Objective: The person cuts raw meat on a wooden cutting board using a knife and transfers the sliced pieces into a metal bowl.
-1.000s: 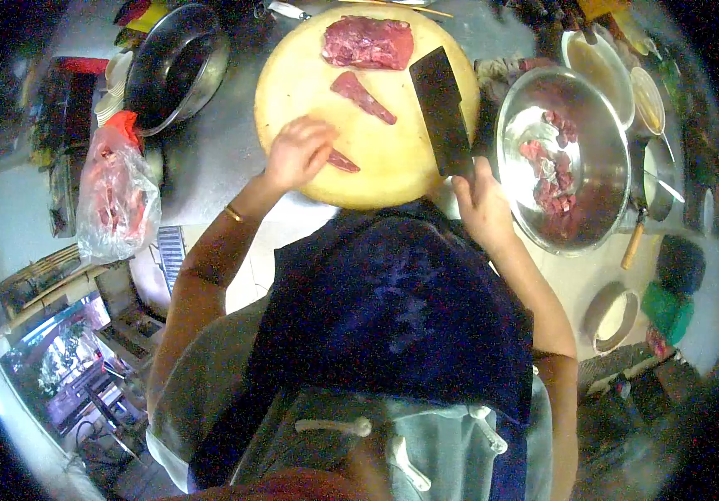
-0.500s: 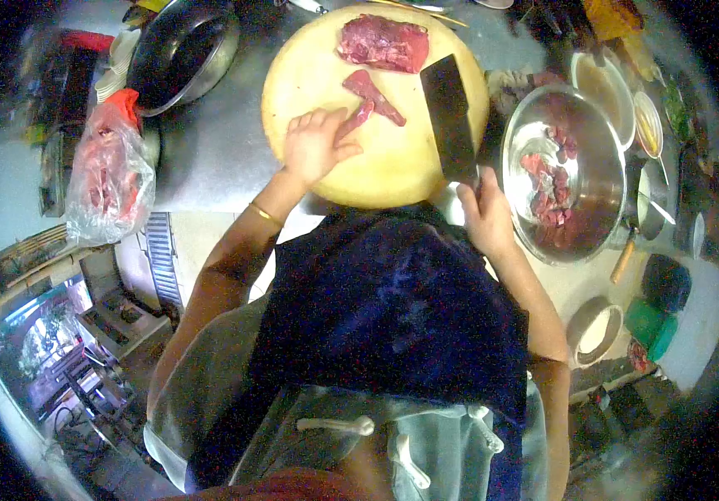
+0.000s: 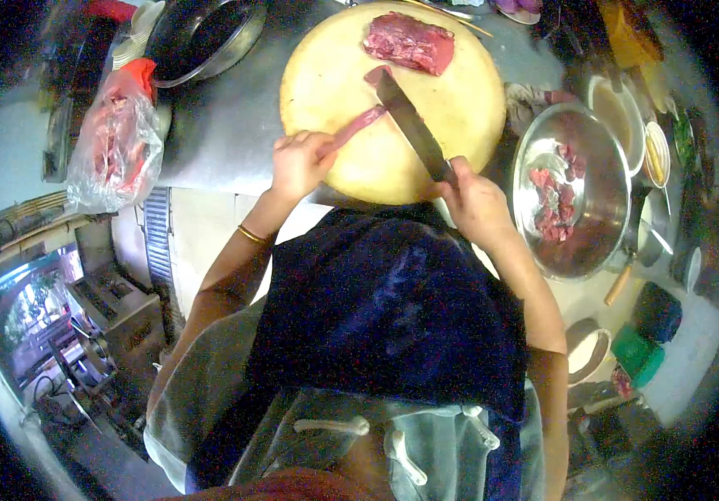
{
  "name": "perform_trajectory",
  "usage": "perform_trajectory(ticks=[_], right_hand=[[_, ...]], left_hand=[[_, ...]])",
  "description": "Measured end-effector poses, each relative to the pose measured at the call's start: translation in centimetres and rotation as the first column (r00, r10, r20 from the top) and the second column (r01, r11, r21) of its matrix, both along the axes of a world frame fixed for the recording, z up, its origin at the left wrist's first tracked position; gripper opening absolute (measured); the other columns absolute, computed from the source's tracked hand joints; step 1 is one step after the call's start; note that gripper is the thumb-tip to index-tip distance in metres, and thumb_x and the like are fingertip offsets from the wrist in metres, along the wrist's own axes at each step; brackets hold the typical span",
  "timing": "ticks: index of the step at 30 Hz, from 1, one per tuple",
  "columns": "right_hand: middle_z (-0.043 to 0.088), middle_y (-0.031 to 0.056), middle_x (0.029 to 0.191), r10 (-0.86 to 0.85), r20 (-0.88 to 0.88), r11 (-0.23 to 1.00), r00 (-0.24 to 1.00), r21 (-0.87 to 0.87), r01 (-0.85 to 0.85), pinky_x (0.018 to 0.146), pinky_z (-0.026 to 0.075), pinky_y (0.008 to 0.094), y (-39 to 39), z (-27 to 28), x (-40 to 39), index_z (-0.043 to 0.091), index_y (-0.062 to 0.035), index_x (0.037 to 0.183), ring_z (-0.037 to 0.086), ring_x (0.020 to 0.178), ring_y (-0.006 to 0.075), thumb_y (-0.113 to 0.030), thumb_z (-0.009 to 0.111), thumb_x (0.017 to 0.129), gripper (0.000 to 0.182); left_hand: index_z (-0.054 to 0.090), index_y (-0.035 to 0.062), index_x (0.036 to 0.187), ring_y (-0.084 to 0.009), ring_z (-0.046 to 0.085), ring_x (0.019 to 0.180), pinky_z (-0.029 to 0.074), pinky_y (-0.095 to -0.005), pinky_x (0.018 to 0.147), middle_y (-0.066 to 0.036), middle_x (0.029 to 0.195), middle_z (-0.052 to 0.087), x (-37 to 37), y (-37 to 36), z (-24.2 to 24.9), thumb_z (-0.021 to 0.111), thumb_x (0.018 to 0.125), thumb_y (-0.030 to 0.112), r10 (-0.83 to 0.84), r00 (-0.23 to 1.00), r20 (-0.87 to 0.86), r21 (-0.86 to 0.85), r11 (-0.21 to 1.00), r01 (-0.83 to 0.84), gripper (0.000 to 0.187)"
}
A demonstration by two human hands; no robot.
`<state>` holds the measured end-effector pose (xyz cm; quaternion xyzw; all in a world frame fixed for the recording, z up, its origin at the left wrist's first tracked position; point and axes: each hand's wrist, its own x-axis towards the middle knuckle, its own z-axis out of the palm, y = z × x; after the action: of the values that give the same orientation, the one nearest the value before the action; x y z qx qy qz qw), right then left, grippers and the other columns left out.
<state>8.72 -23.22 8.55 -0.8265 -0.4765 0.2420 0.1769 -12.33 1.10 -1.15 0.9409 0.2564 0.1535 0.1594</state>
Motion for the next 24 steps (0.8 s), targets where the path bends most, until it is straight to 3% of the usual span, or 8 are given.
perform_trajectory(ticks=[3, 6, 11, 13, 17, 20, 23, 24], right_hand=[[0.066, 0.0223, 0.08, 0.01, 0.041, 1.0, 0.999, -0.01, -0.009, 0.068, 0.052, 0.0505, -0.1, 0.2, -0.2, 0.048, -0.0063, 0.106, 0.066, 0.078, 0.0425, -0.023, 0.063, 0.091, 0.027], [0.066, 0.0207, 0.078, 0.085, 0.057, 0.996, 0.995, 0.004, -0.085, 0.066, 0.052, 0.0493, 0.3, 0.1, -0.6, 0.048, -0.0064, 0.104, 0.066, 0.075, 0.0409, -0.021, 0.064, 0.09, 0.026], [0.066, 0.0176, 0.076, 0.15, 0.121, 0.984, 0.981, 0.077, -0.16, 0.063, 0.053, 0.048, 0.9, -1.0, -1.1, 0.049, -0.0067, 0.102, 0.067, 0.072, 0.0386, -0.017, 0.065, 0.086, 0.025], [0.066, 0.0174, 0.075, 0.176, 0.133, 0.984, 0.975, 0.016, -0.18, 0.063, 0.054, 0.0477, 1.6, -0.1, -1.1, 0.049, -0.0068, 0.102, 0.067, 0.072, 0.038, -0.016, 0.064, 0.086, 0.024], [0.067, 0.0179, 0.075, 0.226, 0.134, 0.971, 0.965, 0.055, -0.235, 0.063, 0.054, 0.0486, 3.5, -1.1, -0.7, 0.05, -0.0059, 0.102, 0.068, 0.072, 0.0373, -0.018, 0.06, 0.088, 0.021], [0.068, 0.0195, 0.077, 0.199, 0.088, 0.967, 0.976, -0.177, -0.181, 0.063, 0.054, 0.0498, 8.7, -1.7, -0.6, 0.05, -0.005, 0.104, 0.068, 0.074, 0.0379, -0.022, 0.056, 0.09, 0.023], [0.067, 0.0232, 0.085, 0.192, 0.059, 0.981, 0.98, -0.013, -0.192, 0.073, 0.052, 0.0505, 11.2, -2.7, -0.3, 0.05, -0.0043, 0.11, 0.067, 0.082, 0.0427, -0.019, 0.055, 0.091, 0.025], [0.067, 0.0233, 0.084, 0.182, 0.05, 0.982, 0.982, -0.058, -0.179, 0.073, 0.052, 0.0506, 11.1, -2.6, -0.3, 0.05, -0.0045, 0.11, 0.067, 0.082, 0.0427, -0.019, 0.055, 0.091, 0.024]], left_hand=[[0.069, 0.0163, 0.103, -0.0295, 0.065, 0.093, 0.048, -0.0416, 0.082, -0.008, 0.097, 0.067, 0.9, -0.6, 2.0, 0.074, 0.077, 0.031, 0.055, 0.998, 0.021, 0.027, 0.998, -0.056, 0.03], [0.068, 0.0152, 0.102, -0.0316, 0.062, 0.099, 0.048, -0.0432, 0.084, -0.009, 0.103, 0.065, 3.2, -0.4, 0.9, 0.072, 0.079, 0.032, -0.015, 1.0, 0.026, -0.012, 1.0, 0.016, 0.029], [0.069, 0.0131, 0.095, -0.028, 0.063, 0.093, 0.049, -0.0422, 0.084, -0.007, 0.093, 0.066, 6.3, 0.0, -1.0, 0.068, 0.081, 0.025, -0.092, 0.995, 0.045, -0.011, 0.996, 0.093, 0.018], [0.07, 0.0151, 0.091, -0.0248, 0.063, 0.09, 0.05, -0.0411, 0.082, -0.003, 0.089, 0.066, 6.6, 0.3, -1.3, 0.069, 0.079, 0.022, -0.089, 0.996, 0.013, 0.045, 0.995, 0.088, 0.014], [0.071, 0.0147, 0.091, -0.0246, 0.064, 0.091, 0.05, -0.0414, 0.082, -0.004, 0.09, 0.067, 6.7, 0.6, -1.5, 0.069, 0.078, 0.02, -0.085, 0.996, 0.032, 0.028, 0.996, 0.084, 0.014], [0.071, 0.0141, 0.091, -0.0247, 0.064, 0.092, 0.049, -0.042, 0.082, -0.005, 0.091, 0.068, 6.9, 0.7, -1.5, 0.069, 0.078, 0.02, -0.109, 0.993, 0.05, 0.01, 0.994, 0.108, 0.015], [0.068, 0.0123, 0.095, -0.0273, 0.063, 0.092, 0.048, -0.043, 0.082, -0.007, 0.093, 0.068, 6.7, 0.5, -1.1, 0.069, 0.079, 0.02, -0.11, 0.992, 0.065, -0.011, 0.994, 0.111, 0.019], [0.067, 0.011, 0.098, -0.0295, 0.063, 0.092, 0.047, -0.0438, 0.083, -0.009, 0.094, 0.068, 6.3, 0.2, -0.7, 0.068, 0.08, 0.02, -0.107, 0.991, 0.085, -0.036, 0.993, 0.11, 0.02]])
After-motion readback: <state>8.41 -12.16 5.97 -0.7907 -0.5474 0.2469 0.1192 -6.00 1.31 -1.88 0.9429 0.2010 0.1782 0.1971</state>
